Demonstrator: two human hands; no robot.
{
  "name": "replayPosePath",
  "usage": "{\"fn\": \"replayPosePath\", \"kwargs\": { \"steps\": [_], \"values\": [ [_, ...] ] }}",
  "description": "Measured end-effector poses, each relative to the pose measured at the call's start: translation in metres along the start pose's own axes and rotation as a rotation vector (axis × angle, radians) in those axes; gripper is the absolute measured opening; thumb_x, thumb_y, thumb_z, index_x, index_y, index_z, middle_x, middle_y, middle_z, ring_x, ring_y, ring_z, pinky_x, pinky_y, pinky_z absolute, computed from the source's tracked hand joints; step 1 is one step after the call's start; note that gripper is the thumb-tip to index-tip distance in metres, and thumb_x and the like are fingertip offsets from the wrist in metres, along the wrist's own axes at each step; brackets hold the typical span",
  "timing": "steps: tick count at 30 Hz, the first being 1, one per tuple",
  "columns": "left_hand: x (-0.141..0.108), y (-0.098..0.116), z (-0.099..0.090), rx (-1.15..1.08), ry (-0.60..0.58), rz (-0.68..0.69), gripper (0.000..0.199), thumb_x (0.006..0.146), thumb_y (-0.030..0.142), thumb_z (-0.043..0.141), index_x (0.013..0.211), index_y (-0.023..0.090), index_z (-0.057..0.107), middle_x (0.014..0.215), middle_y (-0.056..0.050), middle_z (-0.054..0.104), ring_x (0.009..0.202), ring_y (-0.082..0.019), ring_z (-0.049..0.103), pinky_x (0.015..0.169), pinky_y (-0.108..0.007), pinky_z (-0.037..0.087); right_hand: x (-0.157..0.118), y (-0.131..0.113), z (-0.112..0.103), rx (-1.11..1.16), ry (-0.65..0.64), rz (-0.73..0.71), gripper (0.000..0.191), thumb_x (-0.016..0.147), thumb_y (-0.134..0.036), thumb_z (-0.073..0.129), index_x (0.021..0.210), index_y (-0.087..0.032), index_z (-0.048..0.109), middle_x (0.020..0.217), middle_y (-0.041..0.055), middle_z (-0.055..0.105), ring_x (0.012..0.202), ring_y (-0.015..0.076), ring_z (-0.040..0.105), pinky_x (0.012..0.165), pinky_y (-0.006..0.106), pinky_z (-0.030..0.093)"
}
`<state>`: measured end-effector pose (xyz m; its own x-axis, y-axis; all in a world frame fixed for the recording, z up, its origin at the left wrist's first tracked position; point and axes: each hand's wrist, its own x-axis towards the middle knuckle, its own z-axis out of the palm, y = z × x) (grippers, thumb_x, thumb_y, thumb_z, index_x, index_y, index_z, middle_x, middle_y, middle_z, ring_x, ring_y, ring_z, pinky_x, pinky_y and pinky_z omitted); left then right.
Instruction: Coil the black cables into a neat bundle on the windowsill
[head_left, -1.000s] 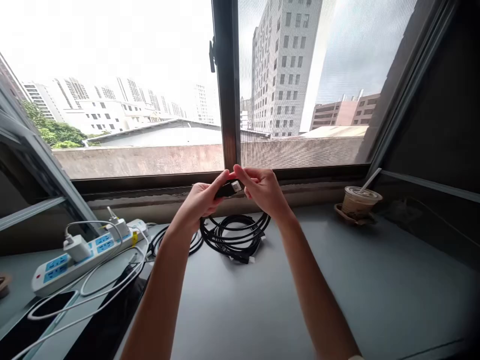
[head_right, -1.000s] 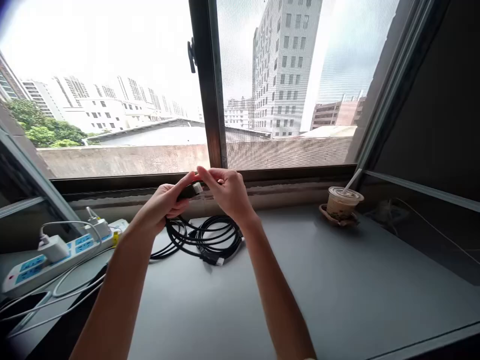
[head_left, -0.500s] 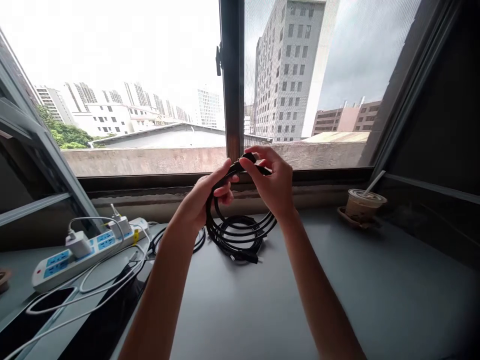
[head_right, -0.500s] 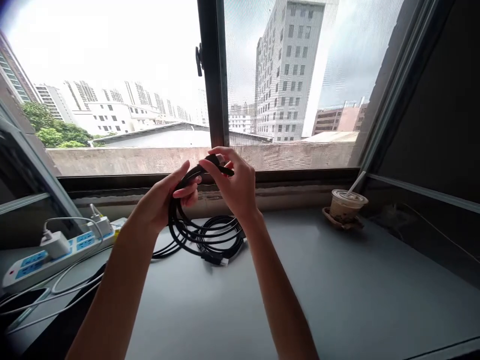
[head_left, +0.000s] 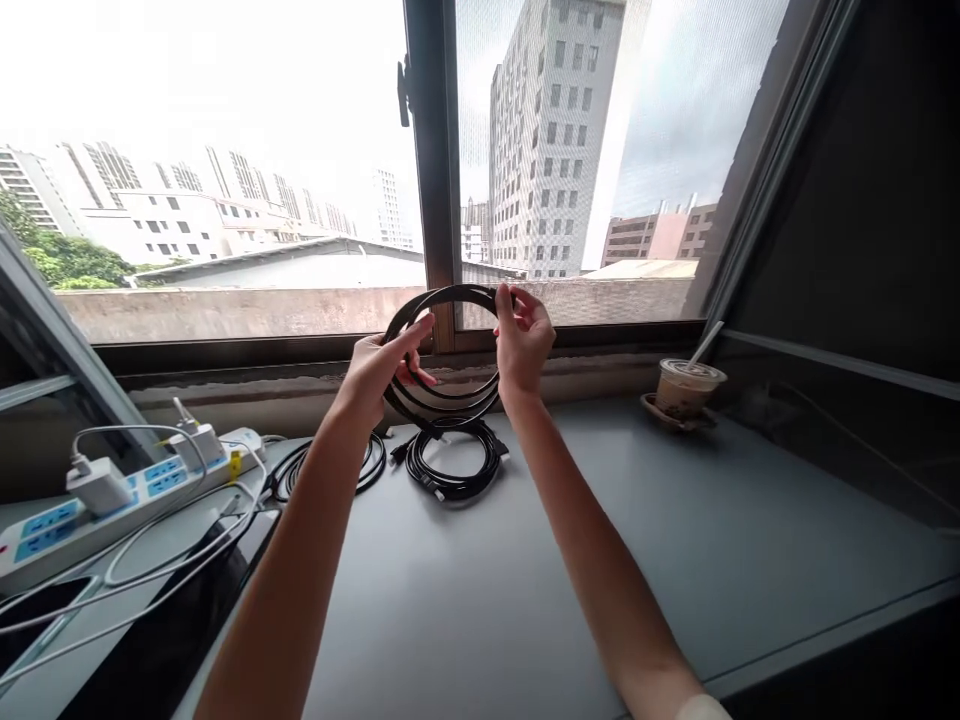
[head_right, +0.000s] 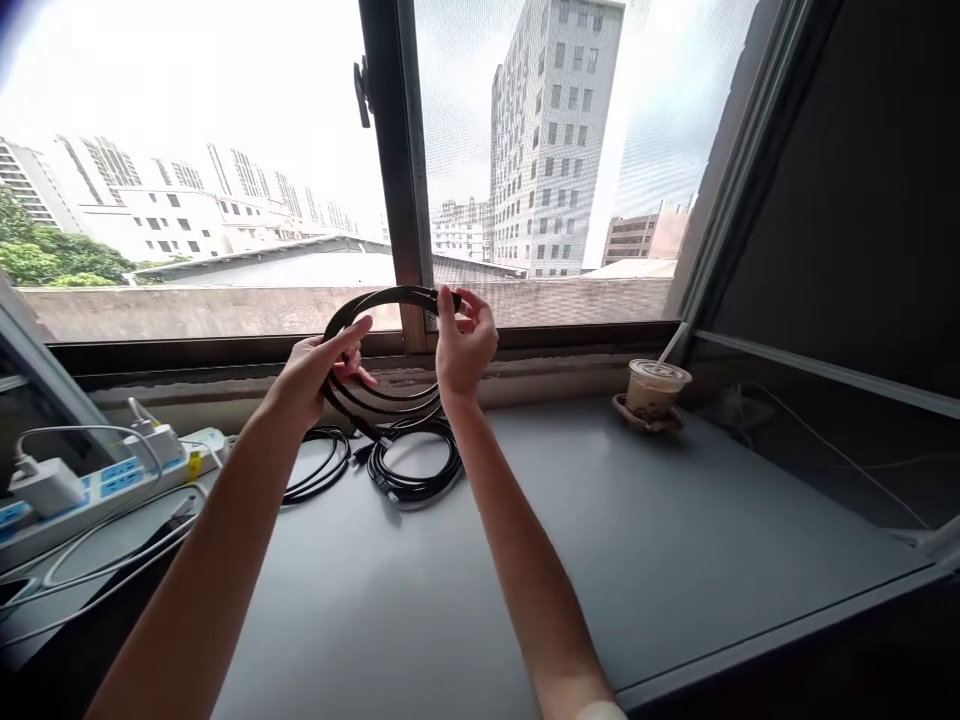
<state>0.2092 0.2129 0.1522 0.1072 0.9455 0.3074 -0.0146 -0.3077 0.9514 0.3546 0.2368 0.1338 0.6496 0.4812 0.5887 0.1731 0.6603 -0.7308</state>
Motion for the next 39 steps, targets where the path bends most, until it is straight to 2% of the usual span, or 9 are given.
{"fn": "replayPosePath", "kwargs": {
  "steps": [4,10,13,19,23,26,30,35,39],
  "values": [
    [0.002,-0.002,-0.006,-0.057,0.083,0.013,0.046,0.064,0.026,0.065,0.045,0.019,0.024,0.032,0.01,0.022,0.029,-0.002,0.023,0.034,-0.018,0.019,-0.005,-0.008,-0.005,-0.084,-0.341,-0.019,0.047,0.074,-0.056,0.06,0.099,-0.016,0.053,0.077,0.0008,0.057,0.049,0.0054,0.048,0.046,0.019,0.038],
    [-0.005,0.01,-0.021,0.114,0.011,-0.05,0.04,0.063,0.02,0.062,0.046,0.02,0.026,0.033,0.01,0.023,0.03,-0.002,0.02,0.035,-0.02,0.016,-0.003,-0.019,-0.022,-0.498,-0.625,-0.356,0.037,0.074,-0.052,0.063,0.069,-0.016,0.057,0.055,-0.002,0.053,0.052,0.0094,0.048,0.051,0.022,0.032],
    [-0.006,0.009,-0.02,0.185,0.013,-0.061,0.037,0.063,0.02,0.062,0.046,0.019,0.029,0.034,0.01,0.025,0.031,-0.002,0.02,0.035,-0.02,0.015,-0.007,-0.017,-0.023,-0.574,-0.74,-0.316,0.034,0.082,-0.041,0.054,0.06,-0.016,0.056,0.051,-0.001,0.053,0.051,0.0105,0.049,0.052,0.022,0.031],
    [-0.002,0.002,-0.009,0.257,0.079,-0.01,0.027,0.066,0.027,0.063,0.055,0.017,0.04,0.042,0.007,0.037,0.036,-0.005,0.037,0.042,-0.019,0.032,-0.011,-0.006,-0.016,-0.54,-0.606,-0.229,0.022,0.081,-0.032,0.053,0.066,-0.017,0.059,0.06,0.0013,0.058,0.058,0.0144,0.054,0.055,0.024,0.035],
    [-0.009,0.01,-0.008,0.592,0.254,0.161,0.029,0.07,0.039,0.061,0.086,0.017,0.052,0.06,-0.001,0.058,0.056,-0.016,0.06,0.052,-0.024,0.044,-0.007,-0.003,-0.012,-0.503,-0.426,-0.165,0.031,0.087,-0.034,0.042,0.066,-0.016,0.055,0.062,0.0033,0.058,0.059,0.0146,0.056,0.059,0.025,0.041],
    [-0.011,0.011,-0.014,0.853,0.213,0.046,0.028,0.075,0.043,0.054,0.08,0.016,0.053,0.058,-0.005,0.059,0.054,-0.021,0.061,0.05,-0.027,0.044,-0.005,-0.004,-0.009,-0.411,-0.365,-0.081,0.034,0.088,-0.037,0.04,0.064,-0.017,0.052,0.055,0.0016,0.053,0.051,0.013,0.054,0.057,0.026,0.044],
    [0.002,-0.005,-0.027,0.74,0.007,-0.147,0.017,0.075,0.032,0.052,0.079,0.016,0.05,0.058,-0.005,0.059,0.042,-0.023,0.06,0.044,-0.029,0.047,-0.005,-0.004,-0.01,-0.438,-0.453,-0.041,0.03,0.087,-0.037,0.043,0.068,-0.016,0.053,0.059,0.002,0.056,0.049,0.0121,0.054,0.054,0.025,0.045],
    [0.011,-0.014,-0.033,0.717,0.026,-0.099,0.012,0.077,0.028,0.051,0.081,0.017,0.049,0.053,0.0,0.053,0.036,-0.02,0.057,0.037,-0.025,0.043,-0.003,-0.006,-0.021,-0.495,-0.631,-0.058,0.025,0.085,-0.037,0.049,0.075,-0.016,0.059,0.059,0.0014,0.058,0.06,0.0155,0.058,0.063,0.027,0.045],
    [0.007,-0.008,-0.03,0.692,0.053,-0.075,0.016,0.081,0.024,0.045,0.092,0.016,0.052,0.051,0.0,0.053,0.034,-0.018,0.054,0.032,-0.022,0.034,0.004,-0.005,-0.029,-0.553,-0.719,-0.112,0.029,0.082,-0.041,0.054,0.091,-0.015,0.061,0.089,0.0061,0.064,0.086,0.0185,0.059,0.076,0.028,0.044]
  ]
}}
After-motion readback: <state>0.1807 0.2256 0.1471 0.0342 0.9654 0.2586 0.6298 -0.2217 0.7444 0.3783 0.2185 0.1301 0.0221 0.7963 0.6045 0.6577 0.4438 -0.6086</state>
